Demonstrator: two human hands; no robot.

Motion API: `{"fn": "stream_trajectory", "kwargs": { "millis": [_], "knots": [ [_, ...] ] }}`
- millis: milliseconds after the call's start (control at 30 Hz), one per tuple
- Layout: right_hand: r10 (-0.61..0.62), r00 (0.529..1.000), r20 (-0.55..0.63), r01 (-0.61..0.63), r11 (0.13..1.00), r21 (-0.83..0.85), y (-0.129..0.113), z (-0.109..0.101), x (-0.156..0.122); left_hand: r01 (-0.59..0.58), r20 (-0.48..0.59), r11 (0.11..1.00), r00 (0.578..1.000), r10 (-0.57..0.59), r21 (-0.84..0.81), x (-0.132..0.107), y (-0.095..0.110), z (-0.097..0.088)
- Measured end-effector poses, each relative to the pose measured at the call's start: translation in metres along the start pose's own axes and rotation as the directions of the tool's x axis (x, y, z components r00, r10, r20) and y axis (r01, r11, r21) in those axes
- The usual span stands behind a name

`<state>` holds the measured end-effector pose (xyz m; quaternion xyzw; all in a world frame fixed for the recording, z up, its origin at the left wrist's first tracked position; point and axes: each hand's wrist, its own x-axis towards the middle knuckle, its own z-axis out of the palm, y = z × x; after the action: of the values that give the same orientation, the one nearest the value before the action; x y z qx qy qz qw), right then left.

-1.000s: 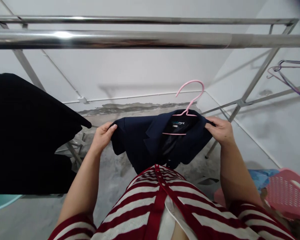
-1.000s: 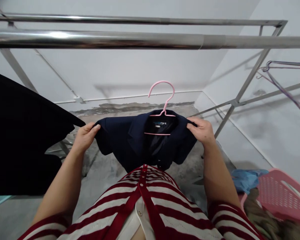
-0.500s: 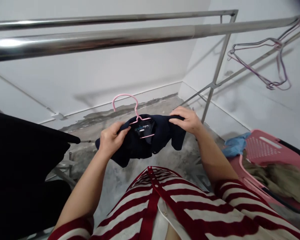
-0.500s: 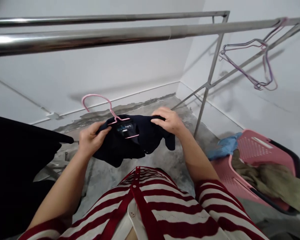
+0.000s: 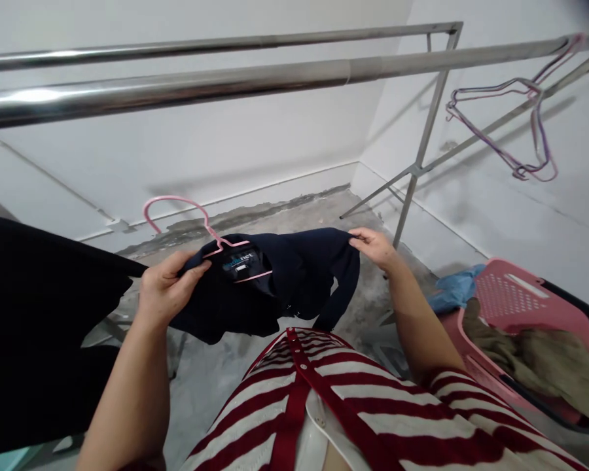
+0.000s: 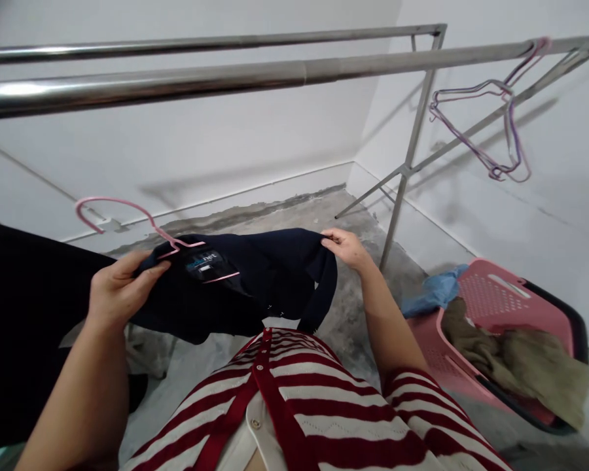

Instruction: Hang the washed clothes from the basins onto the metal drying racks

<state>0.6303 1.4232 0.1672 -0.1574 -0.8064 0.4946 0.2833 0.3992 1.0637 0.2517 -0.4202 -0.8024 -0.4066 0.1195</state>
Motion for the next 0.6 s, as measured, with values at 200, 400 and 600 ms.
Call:
{"fn": "stream_trajectory", "kwargs": {
  "millis": [200, 400, 600],
  "knots": [
    [-0.129, 0.934, 0.335, 0.145, 0.989, -0.023, -0.046, 0.003, -0.002, 0.010, 0.244, 1.000, 0.970, -0.007, -0.009, -0.016, 0.017, 0.019],
    [-0.082, 0.474, 0.877, -0.109, 0.982, 0.151, -0.060, 0.070, -0.016, -0.039, 0.412, 0.997, 0.909, 0.066, -0.072, -0.033, 0.014, 0.026],
    [-0.052, 0.427, 0.903, -0.593, 0.737, 0.323, -0.079, 0.145, -0.053, -0.116, 0.239, 0.991, 0.963, 0.128, -0.065, -0.058, -0.012, 0.011]
  ]
}}
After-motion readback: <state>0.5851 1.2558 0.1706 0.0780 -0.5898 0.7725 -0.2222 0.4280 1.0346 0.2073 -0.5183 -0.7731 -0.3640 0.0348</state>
